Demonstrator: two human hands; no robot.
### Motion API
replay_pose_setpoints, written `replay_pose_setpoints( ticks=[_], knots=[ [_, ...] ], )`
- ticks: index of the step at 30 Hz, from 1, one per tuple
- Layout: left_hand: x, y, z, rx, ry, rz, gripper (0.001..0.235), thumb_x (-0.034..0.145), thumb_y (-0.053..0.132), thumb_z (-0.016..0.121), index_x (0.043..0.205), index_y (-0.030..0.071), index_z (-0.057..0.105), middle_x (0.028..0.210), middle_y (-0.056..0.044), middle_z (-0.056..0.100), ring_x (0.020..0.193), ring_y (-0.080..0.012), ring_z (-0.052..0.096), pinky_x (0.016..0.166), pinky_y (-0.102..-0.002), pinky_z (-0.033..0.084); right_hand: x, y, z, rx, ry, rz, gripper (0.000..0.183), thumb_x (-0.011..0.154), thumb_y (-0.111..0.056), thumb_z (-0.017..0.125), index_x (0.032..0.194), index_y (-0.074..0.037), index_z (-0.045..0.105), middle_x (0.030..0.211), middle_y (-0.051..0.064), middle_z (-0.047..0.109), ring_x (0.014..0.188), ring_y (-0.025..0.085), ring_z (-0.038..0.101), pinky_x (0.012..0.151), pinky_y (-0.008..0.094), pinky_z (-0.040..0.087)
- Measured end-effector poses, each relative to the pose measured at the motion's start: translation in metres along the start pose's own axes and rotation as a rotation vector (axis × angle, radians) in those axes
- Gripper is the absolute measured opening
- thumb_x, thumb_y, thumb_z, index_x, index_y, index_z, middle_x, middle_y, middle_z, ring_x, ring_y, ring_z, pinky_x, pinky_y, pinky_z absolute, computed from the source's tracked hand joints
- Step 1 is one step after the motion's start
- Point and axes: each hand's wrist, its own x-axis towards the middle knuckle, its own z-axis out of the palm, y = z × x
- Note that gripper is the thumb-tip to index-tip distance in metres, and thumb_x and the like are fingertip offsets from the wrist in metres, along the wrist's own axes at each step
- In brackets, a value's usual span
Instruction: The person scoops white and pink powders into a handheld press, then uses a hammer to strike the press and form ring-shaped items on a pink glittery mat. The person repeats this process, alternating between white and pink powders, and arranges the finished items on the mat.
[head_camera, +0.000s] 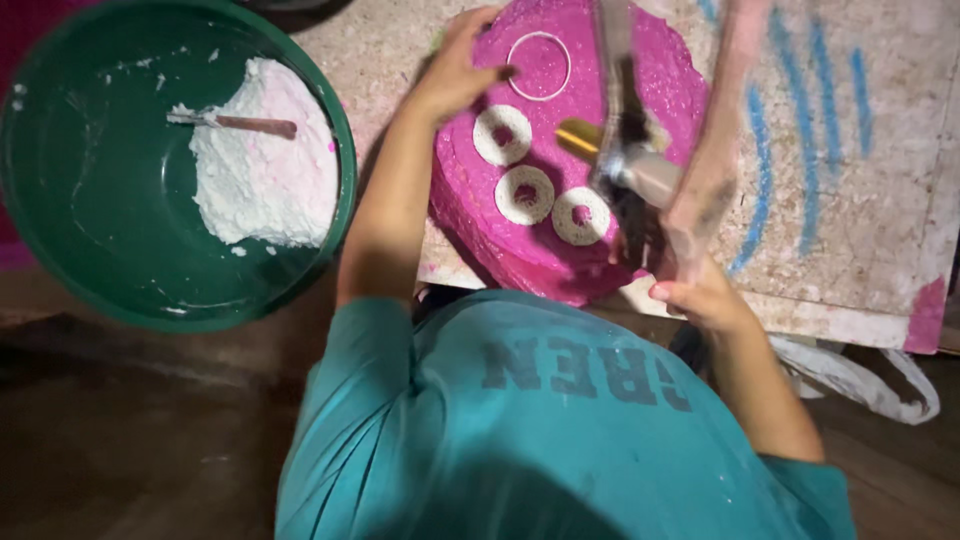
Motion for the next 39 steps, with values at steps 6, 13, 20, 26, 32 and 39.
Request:
replay_pose_setpoints(
  ticks=[6,13,20,26,32,39],
  knots=[
    [0.016,-0.092,0.017,-0.608,0.372,-0.168,0.049,0.098,-0.001,0.054,0.146,0.008,0.051,0.149,-0.017,0.059,0.132,-0.0306,0.061,0.107,-0.038,0.051,-0.010,-0.004,0.015,-0.051,0.178,-0.011,0.097,0.077,-0.037,0.083,0.154,0.003,0.038,0.133,0.016,0.058,0.122,0.026,0.057,0.101,0.037,0.046],
    [-0.114,-0.071,0.097,-0.575,0.799,-0.057,0.061,0.095,-0.013,0.054,0.152,0.005,0.040,0.158,-0.019,0.040,0.141,-0.0285,0.048,0.116,-0.039,0.041,0.010,-0.005,0.026,0.009,0.196,-0.025,0.093,0.080,-0.032,0.080,0.155,0.001,0.038,0.132,0.015,0.059,0.124,0.026,0.059,0.109,0.040,0.047],
    [-0.191,-0.017,0.144,-0.580,0.827,0.159,0.081,0.092,0.000,0.067,0.156,0.015,0.019,0.159,-0.017,0.024,0.148,-0.0347,0.032,0.123,-0.045,0.026,0.022,-0.001,0.026,-0.028,0.199,-0.022,0.089,0.083,-0.028,0.079,0.157,0.001,0.038,0.137,0.014,0.059,0.129,0.026,0.058,0.113,0.040,0.047],
    [-0.172,0.023,0.093,0.670,0.574,0.179,0.028,0.097,0.022,0.074,0.125,0.019,0.070,0.156,-0.016,0.032,0.147,-0.0448,0.022,0.122,-0.067,0.012,0.030,-0.002,0.031,0.054,0.197,-0.040,0.096,0.082,-0.028,0.082,0.160,-0.001,0.033,0.144,0.013,0.054,0.134,0.026,0.056,0.117,0.041,0.046],
    [-0.165,0.032,0.099,0.664,0.484,0.182,0.015,0.097,0.026,0.072,0.111,0.019,0.073,0.155,-0.013,0.035,0.147,-0.0430,0.025,0.119,-0.074,0.011,0.029,-0.011,0.038,0.062,0.172,-0.009,0.098,0.082,-0.034,0.083,0.160,0.000,0.032,0.137,0.015,0.056,0.129,0.026,0.059,0.112,0.040,0.048],
    [-0.144,0.042,0.078,0.140,0.431,0.155,0.073,0.099,0.036,0.072,0.159,0.010,0.040,0.169,-0.020,0.020,0.159,-0.0413,0.017,0.126,-0.068,0.006,0.046,-0.012,0.015,-0.080,-0.069,0.105,0.098,0.088,-0.055,0.072,0.157,0.001,0.031,0.129,0.018,0.059,0.119,0.027,0.062,0.104,0.042,0.052]
  ],
)
